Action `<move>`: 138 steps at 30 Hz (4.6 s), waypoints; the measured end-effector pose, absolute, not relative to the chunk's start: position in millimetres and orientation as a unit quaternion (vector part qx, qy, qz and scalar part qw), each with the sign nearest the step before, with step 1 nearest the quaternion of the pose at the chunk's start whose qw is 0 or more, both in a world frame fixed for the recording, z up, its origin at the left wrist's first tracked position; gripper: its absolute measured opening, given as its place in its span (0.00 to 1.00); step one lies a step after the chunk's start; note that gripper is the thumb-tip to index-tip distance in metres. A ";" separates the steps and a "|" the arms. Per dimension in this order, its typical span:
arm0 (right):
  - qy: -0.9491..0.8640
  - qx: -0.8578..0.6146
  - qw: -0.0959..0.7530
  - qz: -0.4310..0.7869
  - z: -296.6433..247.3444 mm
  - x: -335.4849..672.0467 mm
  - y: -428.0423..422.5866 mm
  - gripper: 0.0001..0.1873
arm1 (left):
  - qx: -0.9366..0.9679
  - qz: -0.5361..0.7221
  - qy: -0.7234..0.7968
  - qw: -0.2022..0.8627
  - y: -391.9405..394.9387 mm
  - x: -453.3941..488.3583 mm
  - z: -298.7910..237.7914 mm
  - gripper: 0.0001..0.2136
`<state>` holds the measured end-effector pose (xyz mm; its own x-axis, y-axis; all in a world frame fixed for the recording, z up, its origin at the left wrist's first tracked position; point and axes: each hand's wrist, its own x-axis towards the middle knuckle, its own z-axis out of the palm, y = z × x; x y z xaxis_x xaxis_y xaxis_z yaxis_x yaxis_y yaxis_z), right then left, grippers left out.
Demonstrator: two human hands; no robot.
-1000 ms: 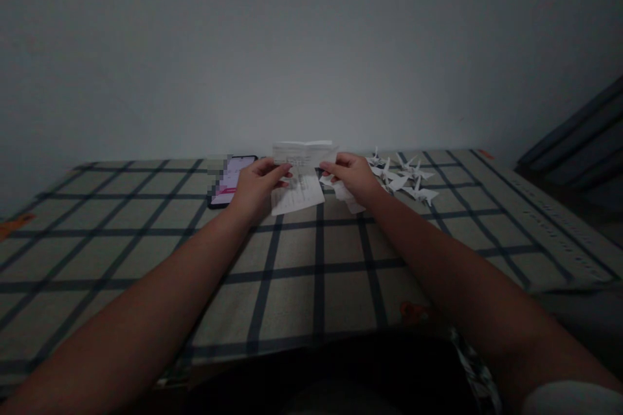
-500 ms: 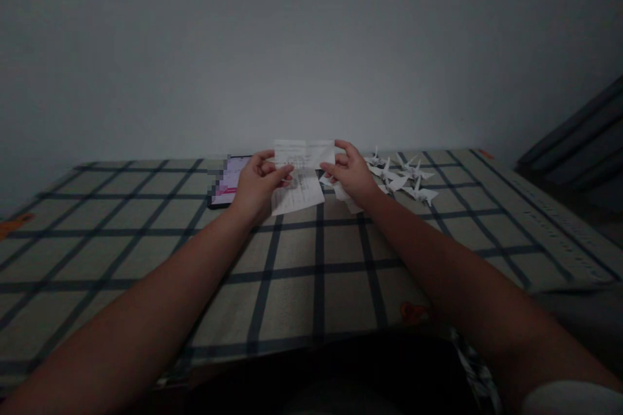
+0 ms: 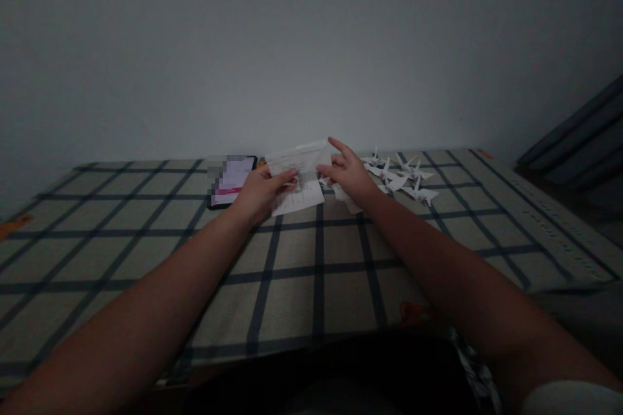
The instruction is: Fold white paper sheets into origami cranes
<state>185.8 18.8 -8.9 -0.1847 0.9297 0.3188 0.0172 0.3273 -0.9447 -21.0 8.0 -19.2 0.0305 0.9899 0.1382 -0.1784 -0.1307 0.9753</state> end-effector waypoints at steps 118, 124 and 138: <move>-0.820 -0.321 0.429 0.202 -8.6 190.2 11.5 0.14 | 0.626 0.546 0.372 0.414 5.9 -19.4 -22.8 0.16; -0.842 -0.303 0.410 0.175 -5.2 189.5 9.7 0.10 | 0.665 0.533 0.363 0.377 7.8 -21.7 -20.5 0.20; -0.840 -0.298 0.409 0.194 -7.8 191.1 15.7 0.11 | 0.681 0.495 0.398 0.364 -2.9 -20.8 -13.2 0.19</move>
